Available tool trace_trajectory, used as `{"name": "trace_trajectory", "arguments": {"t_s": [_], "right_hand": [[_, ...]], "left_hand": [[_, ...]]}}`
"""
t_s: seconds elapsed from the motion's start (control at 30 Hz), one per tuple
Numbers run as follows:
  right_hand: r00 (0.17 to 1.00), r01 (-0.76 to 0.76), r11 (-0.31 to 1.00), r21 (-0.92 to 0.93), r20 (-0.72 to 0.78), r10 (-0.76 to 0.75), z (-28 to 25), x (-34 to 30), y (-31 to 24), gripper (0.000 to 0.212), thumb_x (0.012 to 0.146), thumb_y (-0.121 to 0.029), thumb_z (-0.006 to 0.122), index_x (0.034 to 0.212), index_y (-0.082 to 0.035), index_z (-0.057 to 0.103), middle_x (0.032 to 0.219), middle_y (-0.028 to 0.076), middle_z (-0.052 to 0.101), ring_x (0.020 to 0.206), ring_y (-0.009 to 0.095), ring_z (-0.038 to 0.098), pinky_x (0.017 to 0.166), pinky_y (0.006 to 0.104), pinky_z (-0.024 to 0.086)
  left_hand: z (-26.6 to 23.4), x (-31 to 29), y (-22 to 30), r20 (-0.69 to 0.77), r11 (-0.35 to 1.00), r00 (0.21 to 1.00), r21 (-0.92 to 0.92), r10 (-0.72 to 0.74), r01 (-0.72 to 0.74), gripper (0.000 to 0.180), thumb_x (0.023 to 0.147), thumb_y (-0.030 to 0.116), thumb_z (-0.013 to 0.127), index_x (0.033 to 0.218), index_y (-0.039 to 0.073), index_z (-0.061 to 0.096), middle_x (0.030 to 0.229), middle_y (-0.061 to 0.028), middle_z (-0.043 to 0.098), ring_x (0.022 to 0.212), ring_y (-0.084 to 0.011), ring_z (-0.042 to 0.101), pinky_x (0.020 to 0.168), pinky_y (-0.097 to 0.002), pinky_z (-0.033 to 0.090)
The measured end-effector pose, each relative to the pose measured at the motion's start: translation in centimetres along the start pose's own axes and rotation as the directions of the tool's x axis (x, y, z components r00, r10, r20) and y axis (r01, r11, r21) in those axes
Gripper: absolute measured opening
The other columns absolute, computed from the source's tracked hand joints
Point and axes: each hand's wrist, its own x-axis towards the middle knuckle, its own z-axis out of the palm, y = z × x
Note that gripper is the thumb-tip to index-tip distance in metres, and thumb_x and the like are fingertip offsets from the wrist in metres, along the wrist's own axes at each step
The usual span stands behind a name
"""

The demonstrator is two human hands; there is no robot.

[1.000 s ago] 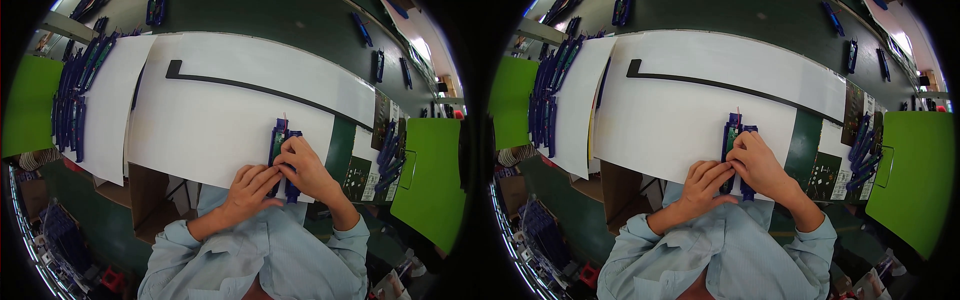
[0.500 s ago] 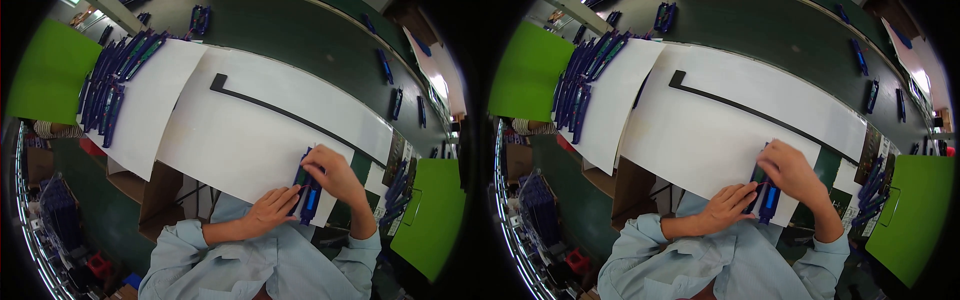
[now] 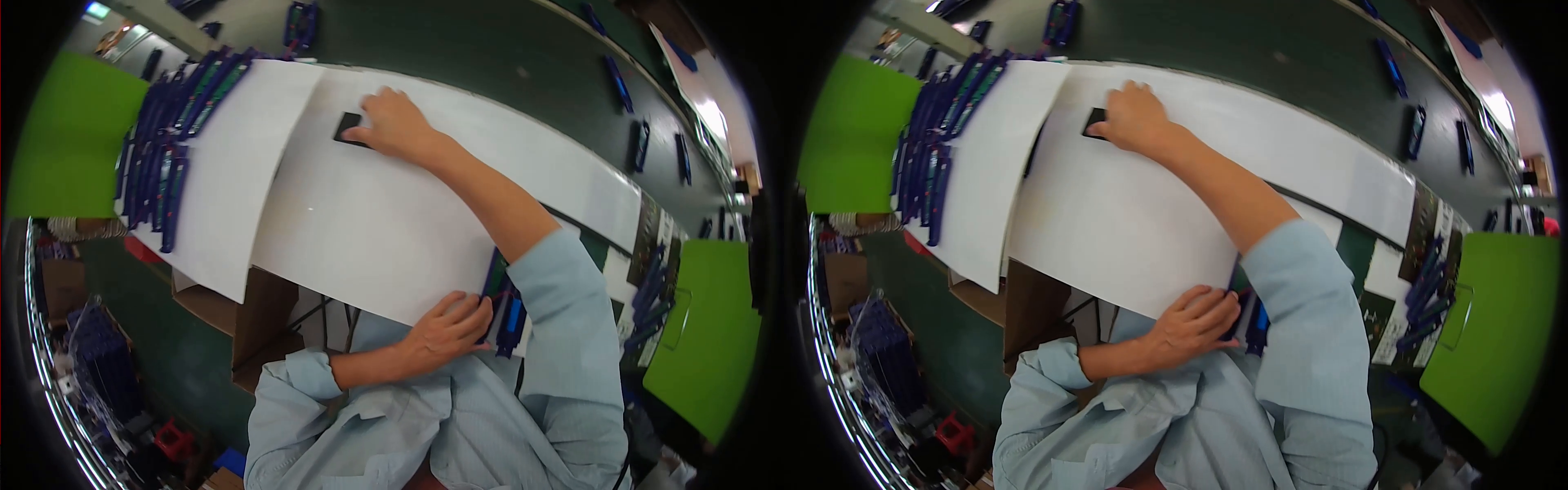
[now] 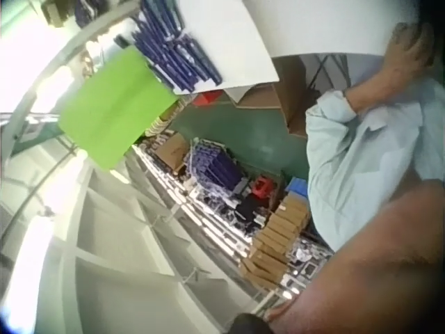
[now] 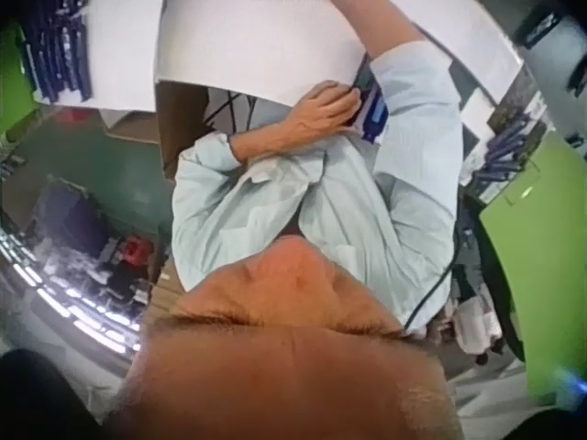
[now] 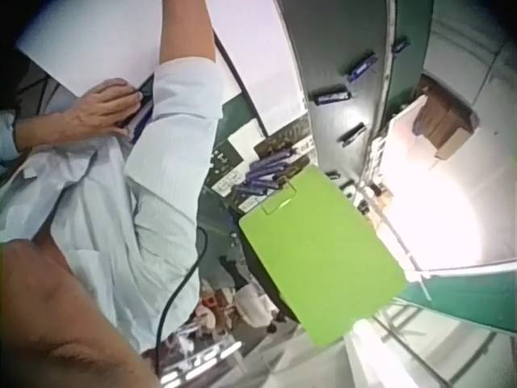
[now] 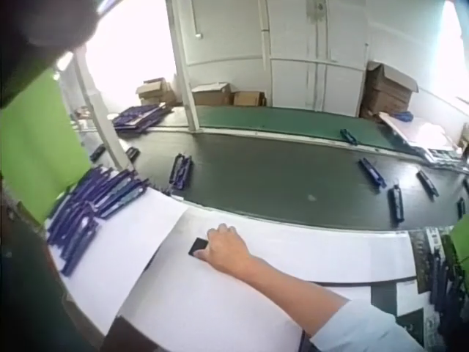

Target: The person assembles electronic components by hand, combining circuit boards and wires into an electronic housing.

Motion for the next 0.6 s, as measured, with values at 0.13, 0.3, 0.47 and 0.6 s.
{"name": "trace_trajectory", "arguments": {"t_s": [0.13, 0.3, 0.47, 0.6], "right_hand": [[1.0, -0.027, 0.999, -0.044, 0.012, 0.027, 0.3, 0.8, -2.1, 0.046, 0.089, -0.037, 0.08, 0.108, 0.004, 0.07, 0.114, 0.022, 0.063, 0.11, 0.038, 0.06, 0.093, 0.0464, 0.054], [0.996, -0.066, 0.998, -0.01, 0.062, 0.066, 0.3, 0.4, -2.8, 0.043, 0.086, -0.028, 0.084, 0.107, 0.007, 0.07, 0.115, 0.025, 0.063, 0.11, 0.038, 0.06, 0.091, 0.0446, 0.056], [0.995, -0.096, 0.995, -0.009, 0.034, 0.096, 0.6, 0.1, -3.2, 0.045, 0.088, -0.029, 0.083, 0.107, 0.009, 0.067, 0.111, 0.026, 0.062, 0.107, 0.038, 0.061, 0.09, 0.0447, 0.056], [0.993, -0.108, 0.994, 0.0, 0.044, 0.108, 0.8, 0.3, -3.1, 0.043, 0.086, -0.024, 0.084, 0.106, 0.011, 0.067, 0.114, 0.027, 0.062, 0.109, 0.038, 0.06, 0.089, 0.0437, 0.056]], "left_hand": [[0.1, 0.0, -0.4, 0.005, 0.996, 1.0, -0.079, -0.028, 0.029, 0.056, 0.087, 0.037, 0.075, 0.123, -0.004, 0.065, 0.14, -0.0159, 0.057, 0.127, -0.0297, 0.055, 0.114, -0.0462, 0.041], [0.1, 0.0, -0.6, 0.005, 0.99, 0.999, -0.137, -0.038, 0.039, 0.055, 0.085, 0.034, 0.077, 0.123, -0.004, 0.065, 0.147, -0.0167, 0.055, 0.126, -0.0303, 0.056, 0.116, -0.0473, 0.04], [0.4, -0.2, -0.5, -0.02, 0.982, 0.998, -0.18, -0.056, 0.052, 0.056, 0.082, 0.032, 0.08, 0.122, -0.003, 0.065, 0.147, -0.0162, 0.056, 0.125, -0.0302, 0.057, 0.119, -0.0484, 0.039], [0.3, 0.0, -0.3, -0.035, 0.973, 0.996, -0.217, -0.082, 0.072, 0.055, 0.078, 0.029, 0.083, 0.121, -0.001, 0.066, 0.145, -0.0149, 0.057, 0.125, -0.0298, 0.058, 0.119, -0.0488, 0.039]]}}
